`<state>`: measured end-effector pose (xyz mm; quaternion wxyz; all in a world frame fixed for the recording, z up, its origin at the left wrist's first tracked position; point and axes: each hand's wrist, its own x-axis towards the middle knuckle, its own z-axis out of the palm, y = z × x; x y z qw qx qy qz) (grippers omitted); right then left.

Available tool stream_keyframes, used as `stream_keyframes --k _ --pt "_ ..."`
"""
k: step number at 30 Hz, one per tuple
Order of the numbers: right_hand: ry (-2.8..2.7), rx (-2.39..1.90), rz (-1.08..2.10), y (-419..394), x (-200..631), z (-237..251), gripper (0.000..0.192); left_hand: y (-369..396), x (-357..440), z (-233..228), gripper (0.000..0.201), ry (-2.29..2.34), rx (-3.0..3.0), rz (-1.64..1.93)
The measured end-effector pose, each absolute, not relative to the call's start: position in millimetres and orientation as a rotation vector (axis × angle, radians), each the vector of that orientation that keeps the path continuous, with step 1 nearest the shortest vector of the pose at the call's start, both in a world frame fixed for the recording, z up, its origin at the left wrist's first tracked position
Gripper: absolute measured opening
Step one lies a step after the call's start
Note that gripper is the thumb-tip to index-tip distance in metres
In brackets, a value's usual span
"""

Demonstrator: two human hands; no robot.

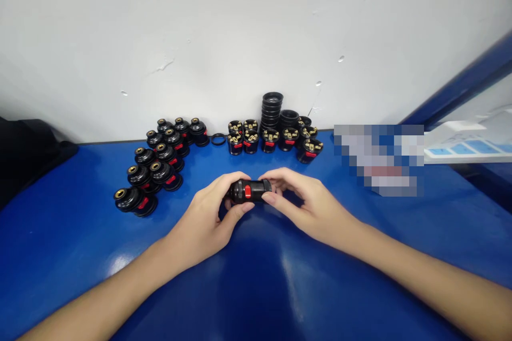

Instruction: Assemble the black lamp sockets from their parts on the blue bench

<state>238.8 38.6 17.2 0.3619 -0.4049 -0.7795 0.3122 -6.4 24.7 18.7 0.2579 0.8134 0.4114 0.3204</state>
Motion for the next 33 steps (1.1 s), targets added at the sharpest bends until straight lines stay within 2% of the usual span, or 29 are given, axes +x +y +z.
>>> stream_keyframes --k 6,11,16,20,21,24,28,31,33 --pt "-2.005 -0.995 0.819 37.1 238.4 15.3 0.020 23.2 -3.6 21.6 0.028 1.111 2.237 0.894" --pt "-2.069 -0.792 0.606 37.1 239.6 14.1 0.024 22.1 -5.0 21.7 0.022 1.152 2.135 0.850" --pt "-2.102 -0.853 0.520 35.6 238.5 13.7 0.062 21.7 -6.1 20.5 0.025 1.121 2.141 0.861" --pt "-2.117 -0.927 0.624 34.6 237.0 13.8 0.032 22.8 -6.2 19.1 0.027 1.094 2.130 0.867" --pt "-2.107 -0.894 0.632 34.4 236.8 13.6 0.034 23.1 -6.3 18.6 0.027 1.091 2.132 0.873" --pt "-2.062 -0.849 0.624 34.4 237.1 12.5 0.059 23.8 -6.8 17.2 0.027 1.095 2.133 0.877" --pt "-2.071 -0.928 0.689 35.1 238.2 12.1 0.038 24.4 -7.5 15.4 0.028 1.112 2.110 0.864" --pt "-2.090 -0.863 0.641 35.3 239.1 12.9 0.053 24.5 -7.8 14.6 0.029 1.125 2.101 0.850" --pt "-2.105 -0.900 0.659 35.4 239.6 13.2 0.047 24.6 -8.1 14.4 0.029 1.120 2.104 0.841"
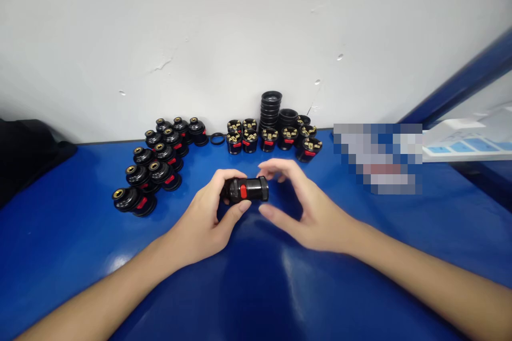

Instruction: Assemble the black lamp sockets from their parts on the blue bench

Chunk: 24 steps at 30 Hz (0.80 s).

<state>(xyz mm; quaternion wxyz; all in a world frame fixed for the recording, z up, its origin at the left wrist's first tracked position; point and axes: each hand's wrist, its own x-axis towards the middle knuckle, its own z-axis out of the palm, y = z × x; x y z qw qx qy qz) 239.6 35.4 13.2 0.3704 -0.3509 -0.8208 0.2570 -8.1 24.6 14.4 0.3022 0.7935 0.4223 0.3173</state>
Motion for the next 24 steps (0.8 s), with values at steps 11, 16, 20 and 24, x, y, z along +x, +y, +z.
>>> stream_keyframes --k 11,16,20,24 --pt "-2.148 -0.920 0.730 36.0 241.4 11.7 0.041 24.4 -9.1 14.4 0.030 1.103 2.086 0.828" --pt "-2.152 -0.943 0.717 36.0 241.8 11.6 0.042 26.3 -9.4 14.6 0.031 1.089 2.089 0.829" --pt "-2.145 -0.892 0.670 35.6 241.9 11.6 0.053 26.2 -9.4 15.4 0.030 1.095 2.083 0.828" --pt "-2.131 -0.938 0.700 35.6 242.6 11.1 0.039 25.8 -9.5 15.2 0.030 1.082 2.080 0.832"
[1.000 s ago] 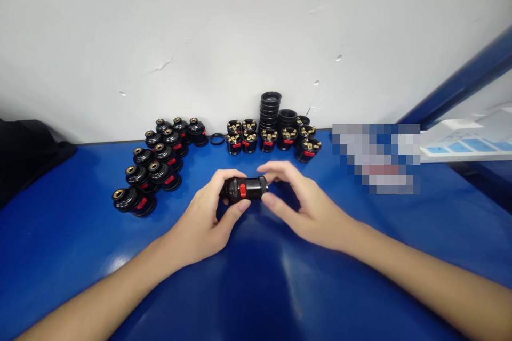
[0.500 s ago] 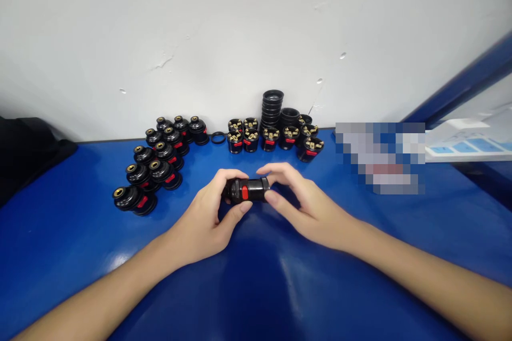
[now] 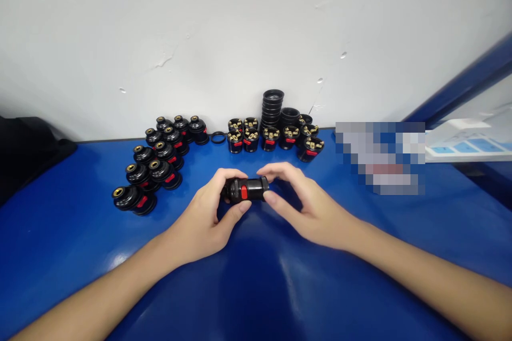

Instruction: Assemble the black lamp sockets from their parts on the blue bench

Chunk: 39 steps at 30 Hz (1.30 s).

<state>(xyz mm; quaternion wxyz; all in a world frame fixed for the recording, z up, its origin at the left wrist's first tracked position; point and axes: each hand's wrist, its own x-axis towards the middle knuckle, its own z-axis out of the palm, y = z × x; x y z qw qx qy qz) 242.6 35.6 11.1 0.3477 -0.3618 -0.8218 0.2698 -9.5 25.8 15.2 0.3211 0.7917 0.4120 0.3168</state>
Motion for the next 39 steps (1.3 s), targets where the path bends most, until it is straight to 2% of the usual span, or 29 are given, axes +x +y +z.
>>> stream_keyframes --k 3,4,7,8,11,15,18,22,25,28,29,32,33,36,37,39 --pt "-2.116 -0.874 0.647 36.0 243.0 9.9 0.056 26.0 -9.6 15.3 0.029 1.099 2.068 0.826" --pt "-2.118 -0.879 0.647 36.2 243.0 9.7 0.057 26.1 -9.7 15.5 0.029 1.098 2.066 0.821" --pt "-2.124 -0.951 0.669 36.4 242.1 9.9 0.038 26.1 -10.0 16.0 0.030 1.086 2.066 0.810" --pt "-2.128 -0.948 0.661 36.3 241.8 10.3 0.038 26.1 -10.0 16.0 0.030 1.088 2.066 0.813" --pt "-2.129 -0.915 0.626 35.7 241.2 11.4 0.054 26.2 -10.1 15.4 0.029 1.096 2.058 0.817" --pt "-2.117 -0.996 0.618 34.6 241.7 11.1 0.034 26.4 -10.2 15.0 0.029 1.088 2.060 0.813" --pt "-2.124 -0.981 0.588 34.1 241.7 9.9 0.054 26.5 -10.3 15.2 0.028 1.089 2.057 0.828" --pt "-2.146 -1.036 0.594 35.1 241.1 9.3 0.043 26.1 -10.7 14.8 0.029 1.088 2.050 0.830" --pt "-2.158 -1.024 0.603 35.9 241.6 10.0 0.056 25.7 -10.9 14.5 0.029 1.098 2.041 0.826" --pt "-2.158 -1.036 0.610 36.2 242.6 10.3 0.038 26.0 -10.5 14.6 0.029 1.084 2.051 0.836" --pt "-2.158 -1.027 0.606 36.2 242.9 10.3 0.037 26.3 -10.3 14.8 0.029 1.082 2.052 0.838" --pt "-2.148 -1.015 0.596 36.4 243.2 10.1 0.060 27.0 -9.5 15.4 0.028 1.089 2.039 0.839" --pt "-2.150 -1.028 0.597 36.6 243.2 10.2 0.059 27.0 -9.3 15.7 0.028 1.089 2.036 0.836" --pt "-2.168 -1.054 0.577 37.1 243.1 10.8 0.031 26.7 -9.5 15.9 0.029 1.083 2.050 0.828" --pt "-2.173 -1.038 0.567 37.3 243.2 10.9 0.030 26.5 -9.7 15.9 0.029 1.085 2.053 0.826" --pt "-2.169 -0.996 0.552 37.6 243.5 11.0 0.050 26.0 -10.4 15.7 0.029 1.096 2.049 0.824"
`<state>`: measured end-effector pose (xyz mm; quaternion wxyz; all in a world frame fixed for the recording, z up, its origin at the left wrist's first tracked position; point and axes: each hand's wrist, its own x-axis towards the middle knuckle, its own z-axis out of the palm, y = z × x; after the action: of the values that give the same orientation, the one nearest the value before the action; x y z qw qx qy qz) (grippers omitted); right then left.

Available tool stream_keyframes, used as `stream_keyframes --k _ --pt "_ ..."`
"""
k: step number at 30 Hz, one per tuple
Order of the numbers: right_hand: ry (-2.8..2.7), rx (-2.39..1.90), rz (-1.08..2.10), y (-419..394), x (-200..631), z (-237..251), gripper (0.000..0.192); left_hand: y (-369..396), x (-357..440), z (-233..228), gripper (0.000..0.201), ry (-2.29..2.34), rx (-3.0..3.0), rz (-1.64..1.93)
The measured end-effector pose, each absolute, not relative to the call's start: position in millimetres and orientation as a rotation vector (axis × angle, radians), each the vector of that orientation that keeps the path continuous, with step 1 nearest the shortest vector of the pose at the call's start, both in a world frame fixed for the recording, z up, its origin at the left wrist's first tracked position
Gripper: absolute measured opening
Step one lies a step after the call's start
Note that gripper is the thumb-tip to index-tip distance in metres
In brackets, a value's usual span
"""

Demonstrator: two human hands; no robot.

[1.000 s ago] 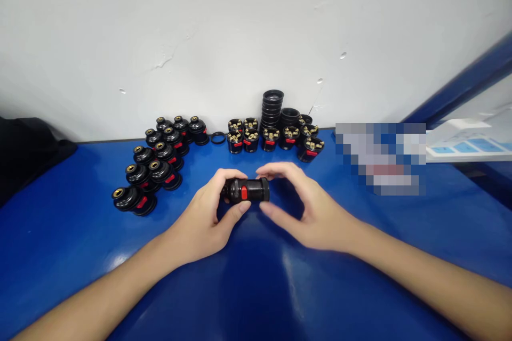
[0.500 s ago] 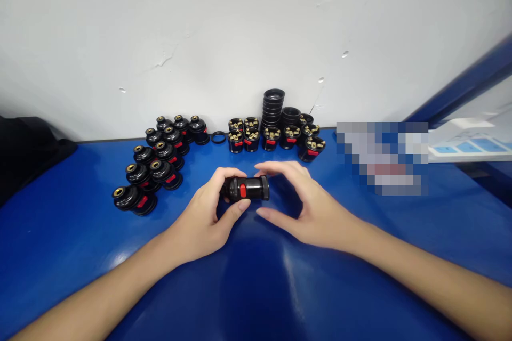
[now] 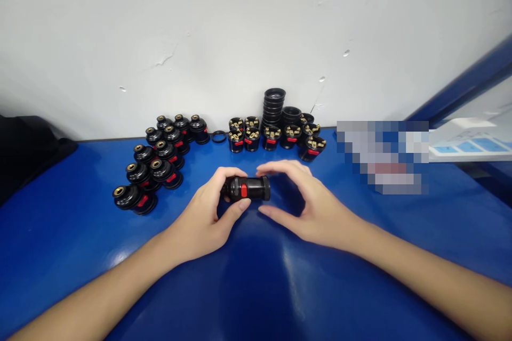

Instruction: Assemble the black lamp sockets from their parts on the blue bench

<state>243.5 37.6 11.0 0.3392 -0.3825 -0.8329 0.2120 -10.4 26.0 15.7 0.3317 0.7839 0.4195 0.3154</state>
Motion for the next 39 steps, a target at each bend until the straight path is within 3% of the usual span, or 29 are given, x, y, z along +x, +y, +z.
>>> stream_keyframes --k 2,6,7,11,16,20,21,24,26,34,39 --pt "-2.153 -0.993 0.549 38.0 243.7 10.8 0.067 25.7 -10.9 15.6 0.029 1.101 2.041 0.819" --pt "-2.124 -0.992 0.560 38.5 242.9 10.7 0.030 25.8 -11.2 15.6 0.028 1.091 2.043 0.817" --pt "-2.111 -0.963 0.572 38.5 242.6 10.7 0.029 25.9 -11.2 15.5 0.028 1.093 2.038 0.815" --pt "-2.094 -0.938 0.574 37.4 241.2 11.7 0.063 26.0 -11.0 15.7 0.028 1.101 2.019 0.807" --pt "-2.098 -0.934 0.512 36.2 241.0 11.8 0.024 26.5 -10.3 17.1 0.027 1.086 2.030 0.804" --pt "-2.101 -0.935 0.507 35.4 240.8 11.3 0.053 25.5 -10.0 17.6 0.028 1.101 2.005 0.786" --pt "-2.121 -0.950 0.478 35.6 240.5 11.4 0.053 25.2 -10.0 17.7 0.028 1.097 2.005 0.787" --pt "-2.170 -0.943 0.422 37.0 240.0 11.8 0.028 24.8 -10.0 17.8 0.028 1.090 2.007 0.795" --pt "-2.162 -0.905 0.433 37.5 240.4 11.8 0.021 25.1 -9.7 17.7 0.028 1.094 2.000 0.795" --pt "-2.114 -0.915 0.491 31.5 237.6 14.5 0.054 25.9 -9.7 18.1 0.026 1.073 1.970 0.807" --pt "-2.103 -0.893 0.486 34.1 237.2 14.0 0.026 26.3 -10.4 16.7 0.026 1.052 1.953 0.819"
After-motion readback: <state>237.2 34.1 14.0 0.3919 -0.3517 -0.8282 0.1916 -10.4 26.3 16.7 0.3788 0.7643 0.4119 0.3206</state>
